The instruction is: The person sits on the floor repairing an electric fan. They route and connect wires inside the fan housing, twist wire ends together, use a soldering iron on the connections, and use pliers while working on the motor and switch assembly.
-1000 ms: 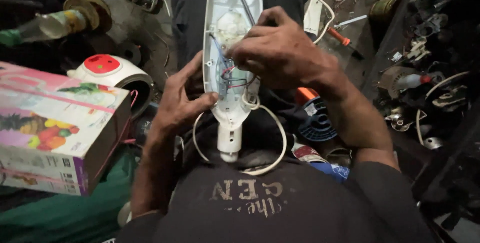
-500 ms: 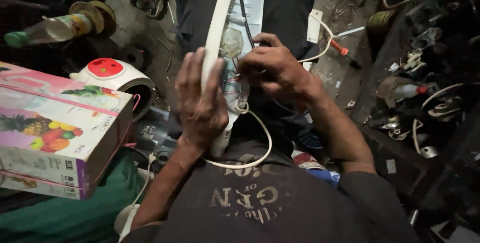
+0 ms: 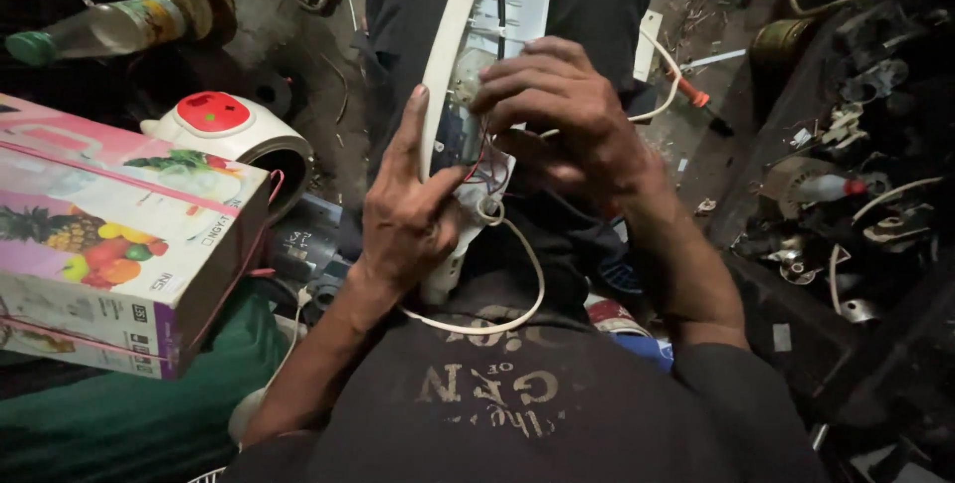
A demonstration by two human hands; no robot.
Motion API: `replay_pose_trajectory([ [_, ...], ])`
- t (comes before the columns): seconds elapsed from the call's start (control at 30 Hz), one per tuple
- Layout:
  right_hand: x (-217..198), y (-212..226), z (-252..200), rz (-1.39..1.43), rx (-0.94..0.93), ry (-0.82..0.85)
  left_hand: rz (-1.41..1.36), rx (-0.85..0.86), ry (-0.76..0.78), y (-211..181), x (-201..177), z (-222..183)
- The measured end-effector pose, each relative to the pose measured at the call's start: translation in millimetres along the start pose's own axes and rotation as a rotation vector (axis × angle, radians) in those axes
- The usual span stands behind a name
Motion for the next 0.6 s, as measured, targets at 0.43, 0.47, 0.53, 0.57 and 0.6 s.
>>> replay_pose_trajectory([
  [0.43,31,-21,-25,-0.358,0.018,0.277,0.048,-0.004,-0.077,-5,-8,2],
  [0.47,29,-20,-23,-0.362,0.018,0.275,0.048,0.000,-0.078,-6,-10,3],
  [0.53,27,-18,-24,-0.247,0.063,0.257,0.380,-0.035,0.096,-4,3,1],
  [0.57,28,-16,-21,-0.243,0.057,0.257,0.384,-0.040,0.093,-2,4,1],
  [0.6,27,-15,-19,-0.232,0.073,0.232,0.309,-0.033,0.048,-3,0,0],
])
Point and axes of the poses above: each hand's wrist, its own z-axis towards the middle knuckle, its own x-axis out of the palm, y = z × x, the point moved 8 cm from there along z, towards the middle knuckle, and after that the axes turned 12 degrees about -x, right-handed, at the moved point
